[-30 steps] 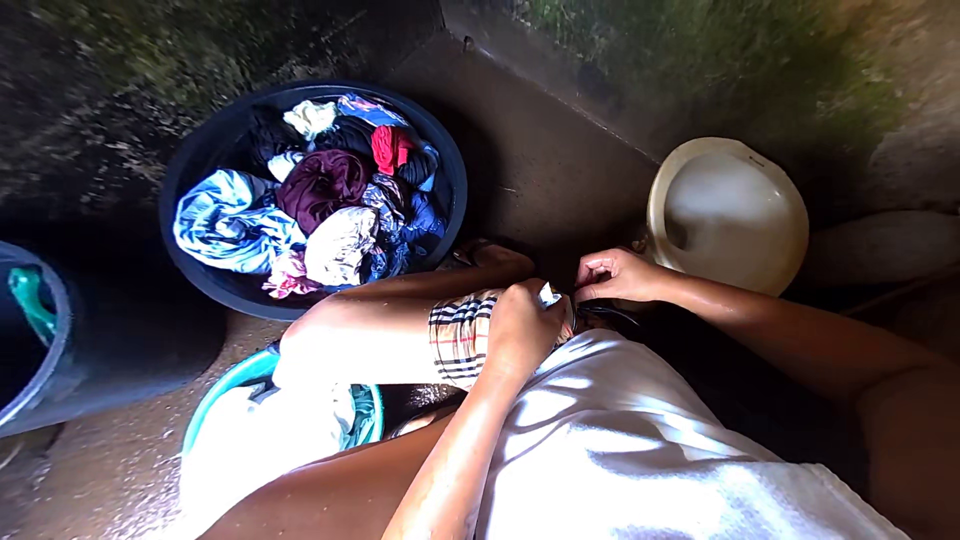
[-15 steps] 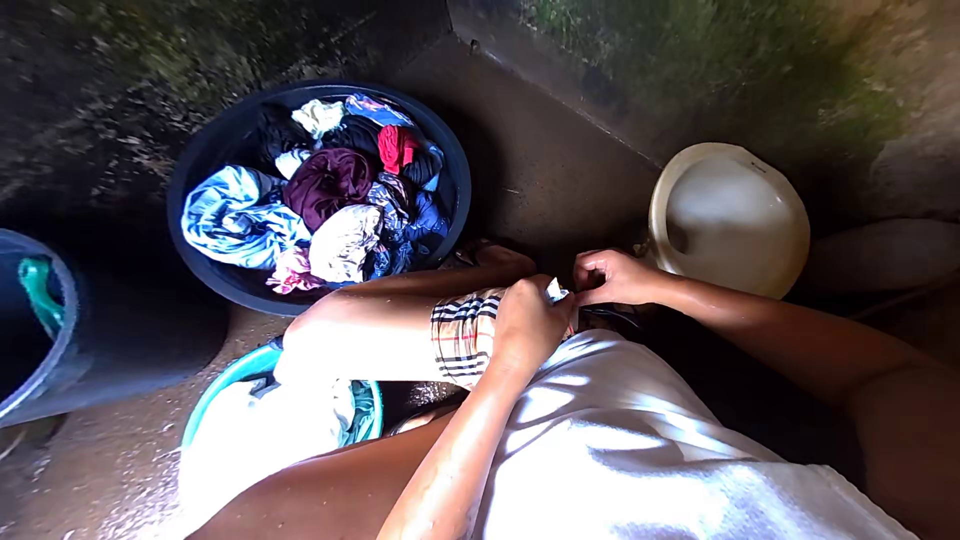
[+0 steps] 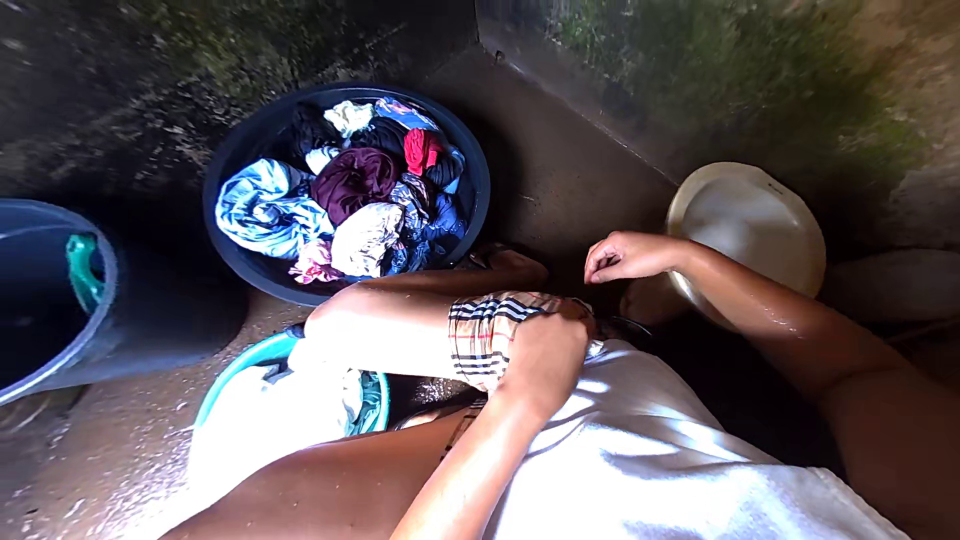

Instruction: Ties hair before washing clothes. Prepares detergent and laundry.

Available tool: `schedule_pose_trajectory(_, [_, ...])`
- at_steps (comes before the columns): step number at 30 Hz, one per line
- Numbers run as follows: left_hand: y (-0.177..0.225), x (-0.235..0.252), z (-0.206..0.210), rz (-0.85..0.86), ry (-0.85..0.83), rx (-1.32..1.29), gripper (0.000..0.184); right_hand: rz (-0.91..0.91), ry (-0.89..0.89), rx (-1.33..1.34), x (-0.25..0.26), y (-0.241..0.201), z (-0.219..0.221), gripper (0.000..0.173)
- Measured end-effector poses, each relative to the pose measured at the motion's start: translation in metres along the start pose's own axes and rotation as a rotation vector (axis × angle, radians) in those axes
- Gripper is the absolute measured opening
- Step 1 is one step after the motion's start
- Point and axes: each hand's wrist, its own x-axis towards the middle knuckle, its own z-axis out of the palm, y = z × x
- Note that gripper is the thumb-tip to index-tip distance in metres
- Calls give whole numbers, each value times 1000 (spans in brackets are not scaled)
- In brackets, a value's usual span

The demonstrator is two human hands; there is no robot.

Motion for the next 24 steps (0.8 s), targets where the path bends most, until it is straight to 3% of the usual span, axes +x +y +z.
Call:
schedule_pose_trajectory(3, [-24, -20, 8, 85, 416, -187, 23, 25, 33, -6, 12, -5, 10, 19])
schedule_pose_trajectory(7, [-66, -69, -6, -16, 781, -266, 22, 51, -110, 33, 22, -3, 26, 27])
schedule_pose_trajectory(11, [-93, -117, -18, -120, 974, -309, 25, 56, -127, 128, 26, 12, 22, 12])
schedule_pose_trajectory(13, [-98, -128, -19, -182, 1009, -344, 25, 1, -160, 174, 21, 20, 17, 27])
schedule_pose_trajectory(15, [-100, -130, -16, -214, 1024, -363, 25, -138, -189, 163, 14, 26, 18, 43])
schedule_pose_trajectory(18, [-97, -119, -7, -206, 925, -356, 23, -324, -90, 82, 3, 28, 34, 34])
schedule_pose_trajectory(24, [-73, -52, 10, -206, 338, -372, 18, -460, 160, -29, -22, 21, 49, 13])
